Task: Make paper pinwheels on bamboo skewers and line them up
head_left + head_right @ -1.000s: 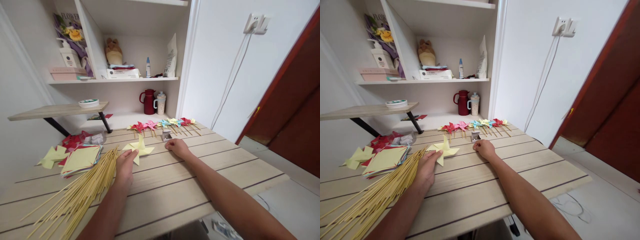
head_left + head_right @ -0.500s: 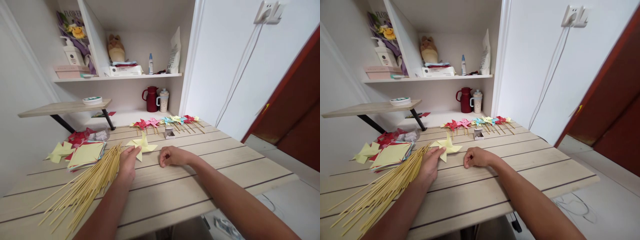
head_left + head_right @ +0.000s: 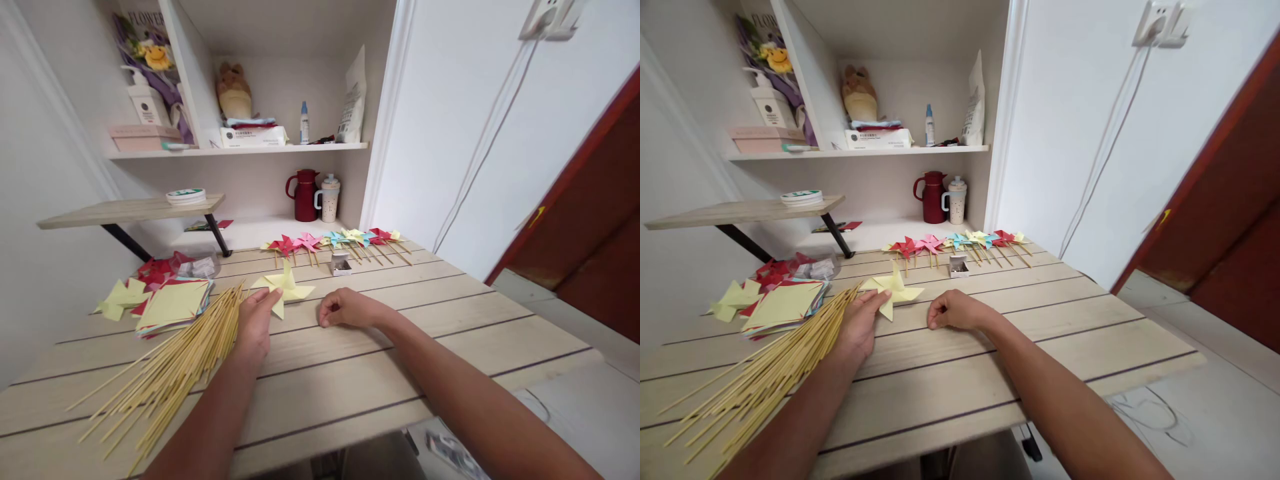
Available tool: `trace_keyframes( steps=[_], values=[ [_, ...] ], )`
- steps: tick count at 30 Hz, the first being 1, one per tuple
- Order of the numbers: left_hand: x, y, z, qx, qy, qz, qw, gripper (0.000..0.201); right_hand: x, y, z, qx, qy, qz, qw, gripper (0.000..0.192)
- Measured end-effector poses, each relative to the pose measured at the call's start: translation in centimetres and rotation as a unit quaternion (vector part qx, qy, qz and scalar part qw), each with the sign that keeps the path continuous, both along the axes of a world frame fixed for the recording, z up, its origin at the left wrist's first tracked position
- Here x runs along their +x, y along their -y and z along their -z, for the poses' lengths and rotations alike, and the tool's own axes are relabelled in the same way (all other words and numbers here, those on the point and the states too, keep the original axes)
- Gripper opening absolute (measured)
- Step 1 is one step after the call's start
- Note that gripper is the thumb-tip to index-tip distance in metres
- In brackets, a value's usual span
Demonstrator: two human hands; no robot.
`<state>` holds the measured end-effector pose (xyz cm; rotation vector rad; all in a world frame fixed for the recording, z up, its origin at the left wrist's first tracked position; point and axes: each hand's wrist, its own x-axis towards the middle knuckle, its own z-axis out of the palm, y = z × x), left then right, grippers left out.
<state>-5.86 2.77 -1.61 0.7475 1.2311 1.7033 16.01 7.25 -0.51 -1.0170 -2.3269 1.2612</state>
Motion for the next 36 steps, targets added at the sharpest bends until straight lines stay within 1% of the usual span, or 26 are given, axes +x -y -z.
trace_keyframes(
  steps=[3,13,19,24,27,30,36],
  values=[
    [0.03,0.07,-0.11,0.0,0.004,0.002,1.0,0.031,-0.04,-0.11,0.07,0.001,0.006,0.006,1.0,0.012],
    [0.21,0.28,-0.43,-0.003,0.002,0.009,1.0,0.034,-0.29,0.34,-0.45,0.022,0.01,0.046,0.999,0.012],
    [0.0,0.04,-0.02,-0.011,-0.003,0.008,1.0,0.038,-0.31,0.4,-0.5,0.025,-0.004,0.066,0.998,0.012],
    [-0.16,0.03,0.16,0.006,-0.015,0.032,0.999,0.036,-0.2,-0.05,-0.1,0.003,-0.005,0.083,0.997,0.011],
    [-0.15,0.14,0.0,-0.001,-0.009,0.025,1.0,0.034,-0.22,-0.16,0.0,-0.013,0.004,0.104,0.995,0.012],
    [-0.16,0.2,-0.09,-0.001,-0.011,0.031,0.999,0.032,-0.3,-0.13,0.03,-0.022,0.014,0.117,0.993,0.011],
    [-0.38,0.14,0.17,-0.005,-0.012,0.026,1.0,0.031,-0.2,-0.31,0.14,-0.024,0.026,0.138,0.99,0.011]
  ],
)
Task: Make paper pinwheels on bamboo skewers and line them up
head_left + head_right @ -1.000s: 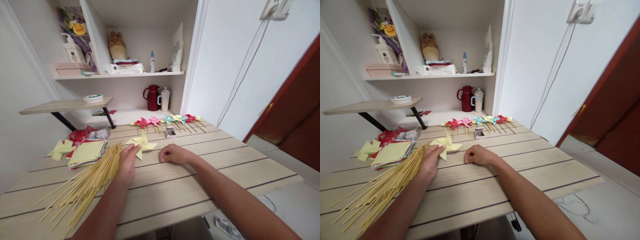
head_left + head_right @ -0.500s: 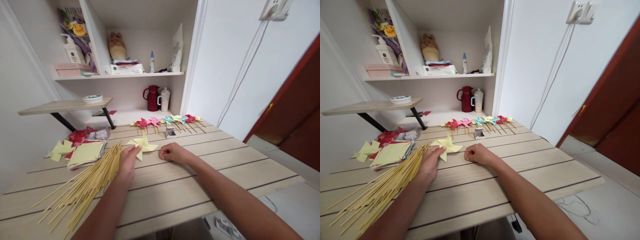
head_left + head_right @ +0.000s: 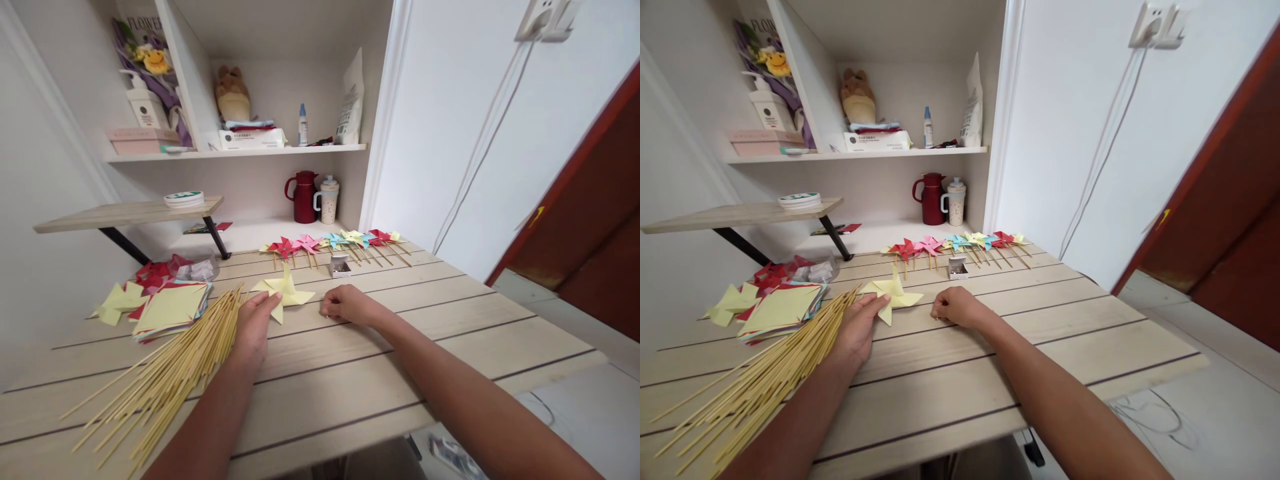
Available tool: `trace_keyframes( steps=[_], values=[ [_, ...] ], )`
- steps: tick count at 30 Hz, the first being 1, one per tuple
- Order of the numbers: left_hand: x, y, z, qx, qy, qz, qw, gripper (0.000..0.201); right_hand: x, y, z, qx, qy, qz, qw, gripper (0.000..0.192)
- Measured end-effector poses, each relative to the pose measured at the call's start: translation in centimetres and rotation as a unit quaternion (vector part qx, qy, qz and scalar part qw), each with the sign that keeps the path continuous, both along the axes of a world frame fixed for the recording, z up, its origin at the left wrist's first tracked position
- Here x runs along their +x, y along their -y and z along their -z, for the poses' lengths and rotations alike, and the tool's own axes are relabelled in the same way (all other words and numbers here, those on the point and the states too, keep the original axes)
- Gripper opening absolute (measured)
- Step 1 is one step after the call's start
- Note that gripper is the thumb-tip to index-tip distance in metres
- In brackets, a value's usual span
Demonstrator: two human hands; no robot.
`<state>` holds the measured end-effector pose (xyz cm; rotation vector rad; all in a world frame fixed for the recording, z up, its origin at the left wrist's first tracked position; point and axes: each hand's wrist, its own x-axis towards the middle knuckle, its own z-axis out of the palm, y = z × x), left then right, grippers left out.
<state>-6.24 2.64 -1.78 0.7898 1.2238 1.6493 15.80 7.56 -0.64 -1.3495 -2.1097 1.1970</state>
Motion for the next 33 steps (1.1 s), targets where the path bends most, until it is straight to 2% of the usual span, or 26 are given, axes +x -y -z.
trace_keyframes(
  steps=[11,19,26,33],
  values=[
    [-0.3,0.2,0.0,0.004,-0.002,0.028,1.0,0.029,0.0,-0.7,0.0,-0.009,0.02,0.033,0.999,0.014],
    [-0.4,0.6,-0.3,0.007,-0.027,0.074,0.997,0.033,0.4,-0.4,-0.8,-0.023,0.028,0.077,0.996,0.014],
    [-0.6,0.3,0.0,0.005,-0.016,0.062,0.998,0.032,0.6,-0.8,-0.4,-0.048,0.021,0.084,0.995,0.013],
    [-0.6,0.3,0.2,0.005,-0.008,0.069,0.998,0.03,0.9,-1.7,0.0,-0.005,0.064,0.097,0.993,0.015]
  ],
)
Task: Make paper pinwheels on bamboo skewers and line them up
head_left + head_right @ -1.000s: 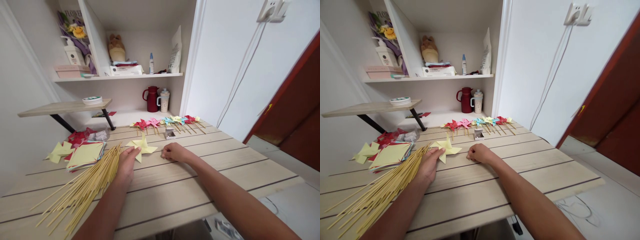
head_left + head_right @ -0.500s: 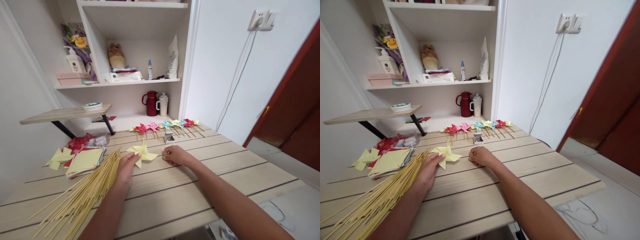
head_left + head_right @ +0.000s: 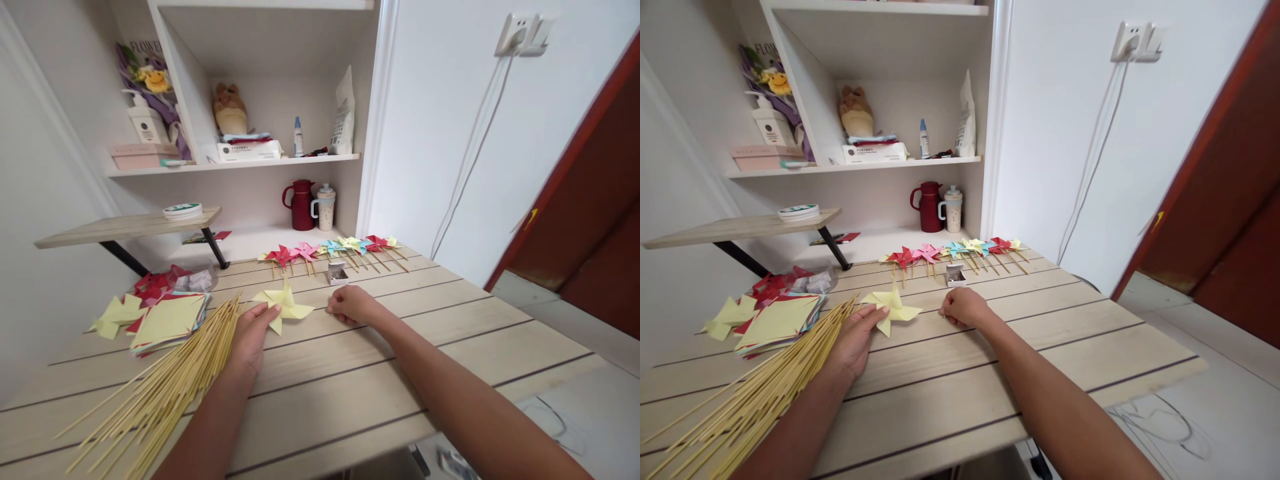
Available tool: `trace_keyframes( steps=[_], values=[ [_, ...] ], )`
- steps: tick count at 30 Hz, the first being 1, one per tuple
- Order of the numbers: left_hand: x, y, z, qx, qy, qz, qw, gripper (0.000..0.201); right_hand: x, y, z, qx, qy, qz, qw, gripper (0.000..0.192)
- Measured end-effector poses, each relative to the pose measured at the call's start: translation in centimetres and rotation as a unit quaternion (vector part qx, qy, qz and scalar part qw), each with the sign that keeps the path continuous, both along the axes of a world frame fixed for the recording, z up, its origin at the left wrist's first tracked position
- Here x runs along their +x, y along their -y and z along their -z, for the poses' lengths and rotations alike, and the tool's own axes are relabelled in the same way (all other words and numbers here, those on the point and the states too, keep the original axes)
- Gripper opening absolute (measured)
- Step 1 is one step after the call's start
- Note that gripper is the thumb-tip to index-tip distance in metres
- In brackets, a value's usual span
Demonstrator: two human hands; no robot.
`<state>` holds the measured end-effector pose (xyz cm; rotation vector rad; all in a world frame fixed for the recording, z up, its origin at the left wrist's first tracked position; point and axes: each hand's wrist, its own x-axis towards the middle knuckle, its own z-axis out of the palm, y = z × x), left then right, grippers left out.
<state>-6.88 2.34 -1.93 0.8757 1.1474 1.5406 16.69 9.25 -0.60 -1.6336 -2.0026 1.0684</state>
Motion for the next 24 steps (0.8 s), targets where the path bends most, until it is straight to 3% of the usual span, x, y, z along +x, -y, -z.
trace_keyframes(
  steps=[10,15,24],
  values=[
    [0.2,0.2,-0.3,-0.004,0.004,-0.006,1.0,0.033,-0.3,0.1,-0.8,0.056,0.071,0.008,0.996,0.021],
    [0.2,0.1,-0.4,0.0,-0.003,-0.003,1.0,0.033,-0.1,0.1,-0.4,0.066,0.04,0.006,0.997,0.011],
    [0.3,0.4,-0.7,0.003,-0.011,-0.003,1.0,0.034,-0.2,2.1,-0.2,0.038,-0.099,-0.176,0.979,0.019]
  ],
)
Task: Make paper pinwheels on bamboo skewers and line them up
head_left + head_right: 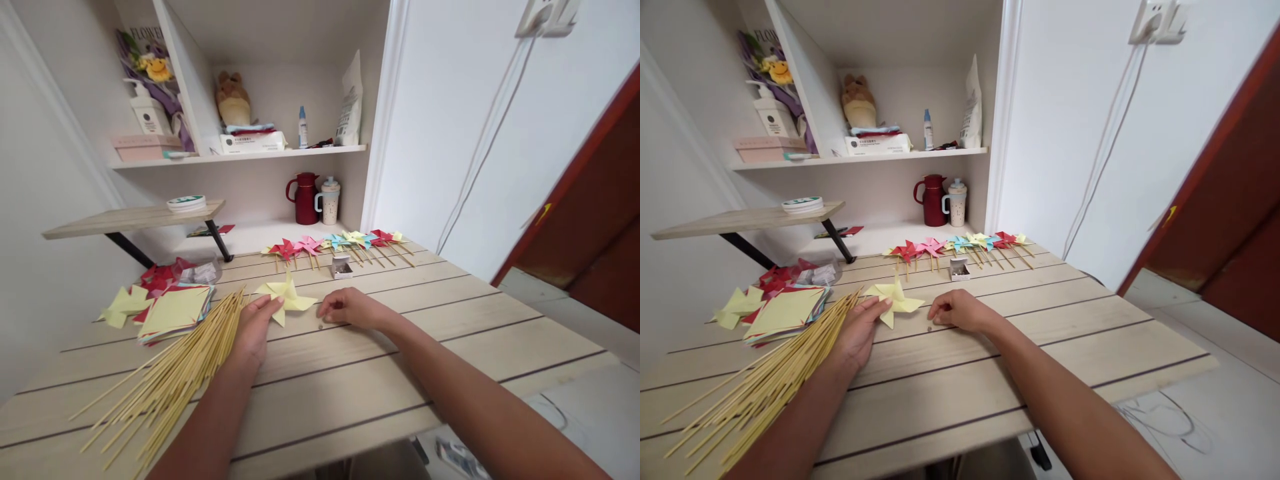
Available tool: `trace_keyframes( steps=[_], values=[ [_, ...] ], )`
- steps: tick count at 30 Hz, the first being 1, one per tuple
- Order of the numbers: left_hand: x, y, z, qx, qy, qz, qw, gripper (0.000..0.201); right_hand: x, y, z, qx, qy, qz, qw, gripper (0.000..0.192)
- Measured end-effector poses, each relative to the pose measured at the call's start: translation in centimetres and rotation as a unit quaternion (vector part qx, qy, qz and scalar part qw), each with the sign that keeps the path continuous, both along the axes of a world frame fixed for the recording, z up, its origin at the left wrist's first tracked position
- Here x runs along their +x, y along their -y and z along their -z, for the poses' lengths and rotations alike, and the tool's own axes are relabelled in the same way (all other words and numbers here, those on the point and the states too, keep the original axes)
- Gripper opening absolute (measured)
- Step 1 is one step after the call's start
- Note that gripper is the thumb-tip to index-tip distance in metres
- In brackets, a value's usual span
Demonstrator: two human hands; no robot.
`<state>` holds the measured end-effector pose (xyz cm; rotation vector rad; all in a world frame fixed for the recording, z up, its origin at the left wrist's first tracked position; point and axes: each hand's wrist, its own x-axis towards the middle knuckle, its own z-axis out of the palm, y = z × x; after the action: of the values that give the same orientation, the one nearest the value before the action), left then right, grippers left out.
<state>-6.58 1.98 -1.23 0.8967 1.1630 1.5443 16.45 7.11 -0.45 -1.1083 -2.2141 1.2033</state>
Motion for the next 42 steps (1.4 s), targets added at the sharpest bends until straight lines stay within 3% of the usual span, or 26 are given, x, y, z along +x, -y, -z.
trace_keyframes(
  steps=[8,17,27,42],
  values=[
    [-0.1,-0.1,0.4,-0.006,0.014,-0.009,1.0,0.037,-0.3,-0.1,0.5,0.024,-0.026,-0.057,0.998,0.019],
    [0.1,0.0,0.3,0.01,0.001,0.005,1.0,0.031,-1.9,1.2,-0.4,0.072,0.017,0.004,0.997,0.012],
    [0.1,0.0,0.4,0.012,-0.01,0.017,1.0,0.031,-2.1,0.8,-0.2,0.09,0.065,0.055,0.992,0.009],
    [0.1,-0.1,0.4,0.002,-0.009,0.012,1.0,0.028,-2.0,0.7,-0.3,0.087,0.044,0.072,0.993,0.003]
  ],
)
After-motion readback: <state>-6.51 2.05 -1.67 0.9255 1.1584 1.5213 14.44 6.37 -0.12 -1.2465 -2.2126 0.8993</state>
